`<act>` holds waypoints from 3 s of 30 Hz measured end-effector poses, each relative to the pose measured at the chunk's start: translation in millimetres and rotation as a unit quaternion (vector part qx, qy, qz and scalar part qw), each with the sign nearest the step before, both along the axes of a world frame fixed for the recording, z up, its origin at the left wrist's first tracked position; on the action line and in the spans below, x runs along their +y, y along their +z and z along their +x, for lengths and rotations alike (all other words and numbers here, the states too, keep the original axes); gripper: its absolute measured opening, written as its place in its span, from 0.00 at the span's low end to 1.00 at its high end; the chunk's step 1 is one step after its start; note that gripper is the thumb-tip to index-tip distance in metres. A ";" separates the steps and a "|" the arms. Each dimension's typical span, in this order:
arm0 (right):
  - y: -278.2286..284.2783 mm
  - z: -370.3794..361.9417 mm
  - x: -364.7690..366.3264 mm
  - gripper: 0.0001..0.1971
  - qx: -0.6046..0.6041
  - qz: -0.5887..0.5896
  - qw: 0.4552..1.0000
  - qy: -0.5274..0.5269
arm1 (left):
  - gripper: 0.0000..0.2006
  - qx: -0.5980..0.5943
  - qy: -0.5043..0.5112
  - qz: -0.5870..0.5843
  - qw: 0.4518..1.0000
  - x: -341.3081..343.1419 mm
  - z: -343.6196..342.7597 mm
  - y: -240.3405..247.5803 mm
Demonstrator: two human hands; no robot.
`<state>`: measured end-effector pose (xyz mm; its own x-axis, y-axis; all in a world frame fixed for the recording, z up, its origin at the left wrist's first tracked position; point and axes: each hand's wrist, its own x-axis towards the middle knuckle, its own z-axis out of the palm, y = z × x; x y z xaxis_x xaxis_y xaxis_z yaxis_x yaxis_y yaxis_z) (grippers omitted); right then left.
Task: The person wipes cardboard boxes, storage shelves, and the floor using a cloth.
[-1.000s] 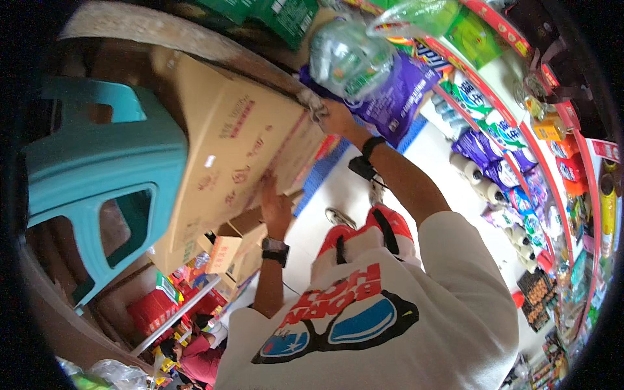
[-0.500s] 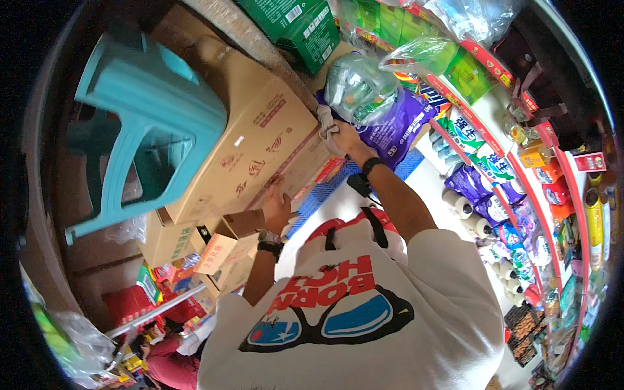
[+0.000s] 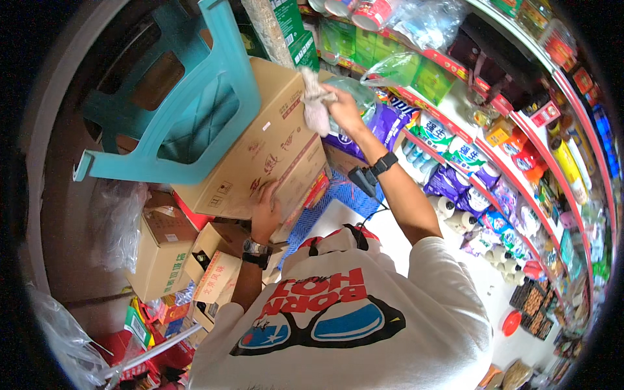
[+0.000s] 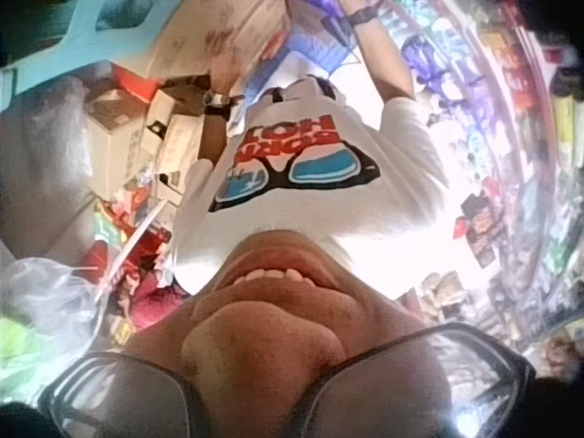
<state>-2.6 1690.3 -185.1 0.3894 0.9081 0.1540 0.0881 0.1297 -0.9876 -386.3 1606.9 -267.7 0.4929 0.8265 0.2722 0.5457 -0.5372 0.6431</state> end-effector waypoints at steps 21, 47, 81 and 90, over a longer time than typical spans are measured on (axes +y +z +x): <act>6.0 -214.5 -121.9 0.44 -0.324 0.113 0.937 0.064 | 0.24 -0.093 0.021 0.018 0.995 -38.4 -110.4 23.1; -68.7 -27.2 -190.3 0.36 -0.218 0.013 0.881 0.420 | 0.28 -0.051 0.092 -0.085 0.991 -137.3 90.2 -8.0; 110.1 -373.3 -110.6 0.21 -0.289 0.330 0.873 0.215 | 0.22 -0.225 0.141 0.125 0.956 97.3 -217.0 200.7; 97.9 -385.7 -108.4 0.20 -0.330 0.278 0.876 0.216 | 0.26 -0.172 0.117 0.024 0.978 286.9 -286.6 198.7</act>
<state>-388.4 1581.9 -87.2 -0.3123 0.6622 0.6812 0.4398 0.7364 -0.5142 -672.9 1893.7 -69.0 0.1642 0.8874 0.4308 0.4124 -0.4584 0.7872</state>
